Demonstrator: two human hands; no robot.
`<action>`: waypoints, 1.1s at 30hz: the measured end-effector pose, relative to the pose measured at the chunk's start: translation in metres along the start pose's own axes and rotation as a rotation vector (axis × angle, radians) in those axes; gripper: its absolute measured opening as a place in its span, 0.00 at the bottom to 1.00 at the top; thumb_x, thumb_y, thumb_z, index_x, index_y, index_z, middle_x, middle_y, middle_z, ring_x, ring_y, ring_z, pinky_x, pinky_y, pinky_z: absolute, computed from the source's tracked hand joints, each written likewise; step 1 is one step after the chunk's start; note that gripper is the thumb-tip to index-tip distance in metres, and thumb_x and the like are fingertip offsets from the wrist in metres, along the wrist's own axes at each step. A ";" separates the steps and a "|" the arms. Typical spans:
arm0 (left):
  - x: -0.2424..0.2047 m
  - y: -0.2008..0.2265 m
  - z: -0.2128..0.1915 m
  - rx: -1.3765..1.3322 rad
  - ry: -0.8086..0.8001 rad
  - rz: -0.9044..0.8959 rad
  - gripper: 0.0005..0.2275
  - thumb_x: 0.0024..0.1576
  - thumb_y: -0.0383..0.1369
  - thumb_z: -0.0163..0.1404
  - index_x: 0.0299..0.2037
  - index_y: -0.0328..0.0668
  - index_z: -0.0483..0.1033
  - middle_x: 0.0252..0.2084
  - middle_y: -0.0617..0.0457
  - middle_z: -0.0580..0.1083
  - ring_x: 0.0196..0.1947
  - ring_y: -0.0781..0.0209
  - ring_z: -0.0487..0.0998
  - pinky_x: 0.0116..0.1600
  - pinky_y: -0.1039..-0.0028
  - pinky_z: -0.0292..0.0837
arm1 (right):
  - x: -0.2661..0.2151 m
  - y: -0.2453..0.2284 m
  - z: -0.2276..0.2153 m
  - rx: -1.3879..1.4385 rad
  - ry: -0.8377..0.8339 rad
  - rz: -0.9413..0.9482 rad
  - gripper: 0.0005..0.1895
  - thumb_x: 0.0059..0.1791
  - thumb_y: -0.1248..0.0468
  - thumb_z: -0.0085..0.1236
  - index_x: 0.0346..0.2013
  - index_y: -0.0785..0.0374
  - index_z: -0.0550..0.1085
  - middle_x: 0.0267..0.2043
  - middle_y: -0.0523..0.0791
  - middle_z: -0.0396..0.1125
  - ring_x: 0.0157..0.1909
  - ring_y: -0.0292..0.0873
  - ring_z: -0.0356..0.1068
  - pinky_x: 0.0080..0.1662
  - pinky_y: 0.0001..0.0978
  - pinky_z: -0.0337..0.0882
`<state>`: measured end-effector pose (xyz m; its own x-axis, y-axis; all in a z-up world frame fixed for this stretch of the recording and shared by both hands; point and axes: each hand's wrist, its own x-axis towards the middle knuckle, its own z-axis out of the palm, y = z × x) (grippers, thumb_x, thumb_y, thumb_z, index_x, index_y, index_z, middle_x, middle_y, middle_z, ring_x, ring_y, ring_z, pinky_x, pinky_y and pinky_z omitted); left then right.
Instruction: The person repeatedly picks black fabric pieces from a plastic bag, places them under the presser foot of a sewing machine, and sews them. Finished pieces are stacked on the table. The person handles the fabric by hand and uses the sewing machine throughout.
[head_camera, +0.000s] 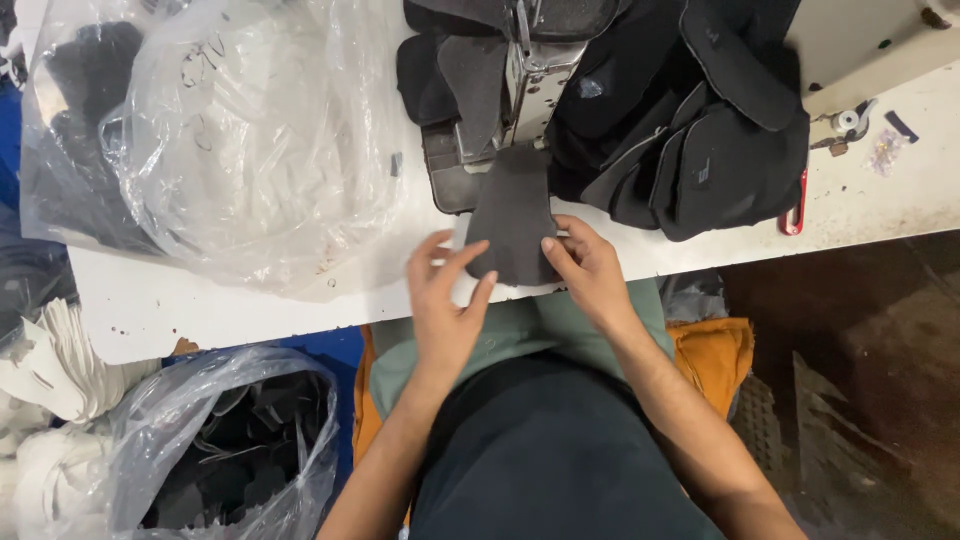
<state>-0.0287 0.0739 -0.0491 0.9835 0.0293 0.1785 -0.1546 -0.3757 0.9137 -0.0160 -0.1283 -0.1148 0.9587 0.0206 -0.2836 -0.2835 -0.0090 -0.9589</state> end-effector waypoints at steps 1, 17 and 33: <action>0.003 0.004 -0.007 0.083 0.042 0.056 0.16 0.52 0.27 0.62 0.51 0.41 0.80 0.55 0.41 0.72 0.51 0.48 0.75 0.54 0.66 0.72 | -0.004 -0.007 -0.001 -0.021 -0.021 -0.018 0.16 0.57 0.64 0.53 0.58 0.67 0.71 0.34 0.40 0.72 0.32 0.28 0.65 0.34 0.22 0.65; 0.100 0.064 -0.006 -0.357 0.053 0.055 0.20 0.59 0.21 0.56 0.63 0.37 0.73 0.61 0.46 0.74 0.62 0.58 0.75 0.65 0.71 0.71 | 0.060 -0.186 0.004 -0.181 -0.117 -0.373 0.44 0.56 0.69 0.53 0.79 0.63 0.37 0.30 0.46 0.70 0.29 0.32 0.70 0.32 0.23 0.71; 0.164 0.043 -0.042 -0.311 -0.227 0.112 0.18 0.57 0.20 0.56 0.59 0.34 0.76 0.57 0.51 0.77 0.59 0.64 0.75 0.67 0.73 0.67 | 0.037 -0.190 -0.143 -0.574 0.567 -0.929 0.19 0.54 0.84 0.51 0.57 0.69 0.74 0.52 0.53 0.78 0.33 0.44 0.66 0.33 0.29 0.65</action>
<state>0.1219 0.1017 0.0349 0.9493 -0.2141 0.2304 -0.2493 -0.0659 0.9662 0.0769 -0.2689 0.0568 0.7061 -0.1820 0.6843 0.4252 -0.6638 -0.6153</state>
